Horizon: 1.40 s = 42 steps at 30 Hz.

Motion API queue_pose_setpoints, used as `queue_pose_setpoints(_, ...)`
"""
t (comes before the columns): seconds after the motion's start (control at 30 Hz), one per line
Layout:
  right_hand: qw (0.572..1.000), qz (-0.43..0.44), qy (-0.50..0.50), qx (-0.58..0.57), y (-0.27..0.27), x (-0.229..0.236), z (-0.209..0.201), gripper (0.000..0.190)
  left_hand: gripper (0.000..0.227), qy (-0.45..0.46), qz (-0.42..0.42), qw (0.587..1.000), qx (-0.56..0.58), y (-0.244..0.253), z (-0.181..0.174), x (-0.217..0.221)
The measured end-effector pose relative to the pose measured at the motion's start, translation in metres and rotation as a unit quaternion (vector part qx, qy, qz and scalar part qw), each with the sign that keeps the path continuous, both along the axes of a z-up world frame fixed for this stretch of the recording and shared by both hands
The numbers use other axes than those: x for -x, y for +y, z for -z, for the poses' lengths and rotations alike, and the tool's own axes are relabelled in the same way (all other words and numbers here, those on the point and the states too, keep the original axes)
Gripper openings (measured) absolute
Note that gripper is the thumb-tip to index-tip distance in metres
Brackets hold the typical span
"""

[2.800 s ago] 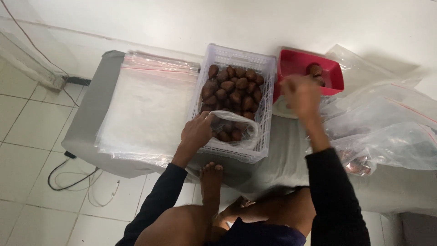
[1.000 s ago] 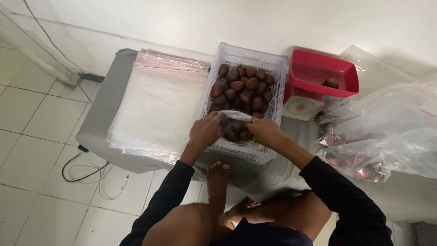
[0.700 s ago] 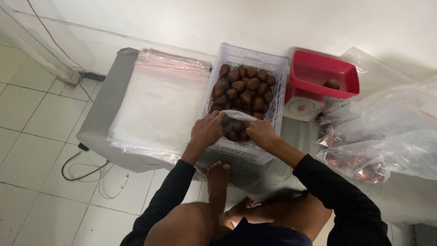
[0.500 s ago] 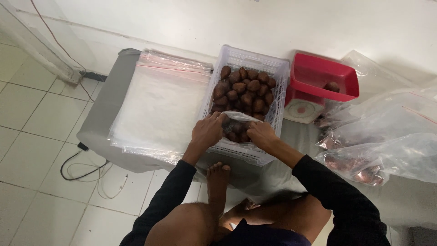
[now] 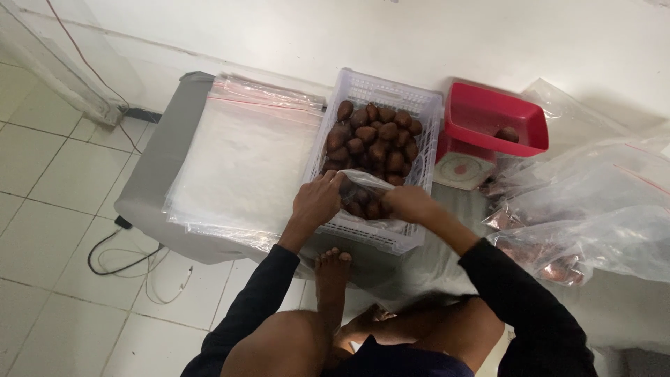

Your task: The person transfers brown, oval-shaped fruits from a white plastic crate into a clear plastic bag. They then seal the bag by pressing the zip-lock closure shut and place the filled bag aside.

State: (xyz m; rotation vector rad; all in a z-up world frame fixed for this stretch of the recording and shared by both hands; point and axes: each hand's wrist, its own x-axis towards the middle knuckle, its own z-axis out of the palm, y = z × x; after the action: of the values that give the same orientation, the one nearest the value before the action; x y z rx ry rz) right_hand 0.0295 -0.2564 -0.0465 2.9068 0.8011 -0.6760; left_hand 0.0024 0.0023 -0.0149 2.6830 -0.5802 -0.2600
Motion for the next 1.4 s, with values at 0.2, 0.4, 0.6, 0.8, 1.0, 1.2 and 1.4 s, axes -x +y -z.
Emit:
queue_pose_setpoints(0.2, 0.964, 0.146, -0.125, -0.186, -0.028, 0.005, -0.191, 0.024, 0.049, 0.005, 0.001, 1.000, 0.013, 0.000, -0.005, 0.001)
queue_pose_setpoints(0.4, 0.885, 0.282, -0.370, -0.022, -0.180, -0.084, -0.164, 0.023, 0.041, -0.058, -0.009, 0.998, 0.035, -0.002, 0.012, 0.000)
queue_pose_setpoints(0.6, 0.887, 0.356, -0.263, 0.131, -0.232, -0.125, -0.116, 0.054, 0.044, -0.053, -0.010, 0.998, 0.031, -0.003, 0.007, 0.002)
queue_pose_setpoints(0.8, 0.873, 0.466, -0.096, 0.103, -0.195, -0.115, -0.125, 0.079, 0.043, -0.069, 0.000, 0.997, 0.044, -0.001, 0.015, -0.001)
queue_pose_setpoints(1.0, 0.861, 0.498, -0.085, 0.065, -0.194, -0.121, -0.126, 0.053, 0.045, -0.057, -0.006, 0.998, 0.033, -0.002, 0.013, -0.001)
queue_pose_setpoints(1.2, 0.869, 0.342, -0.315, -0.168, -0.207, -0.115, -0.134, 0.050, 0.044, -0.081, -0.001, 0.996, 0.025, -0.002, 0.017, -0.001)
queue_pose_setpoints(1.4, 0.865, 0.326, -0.003, -0.381, -0.049, -0.020, -0.237, 0.043, 0.046, -0.051, -0.008, 0.998, 0.034, -0.002, 0.008, 0.000)
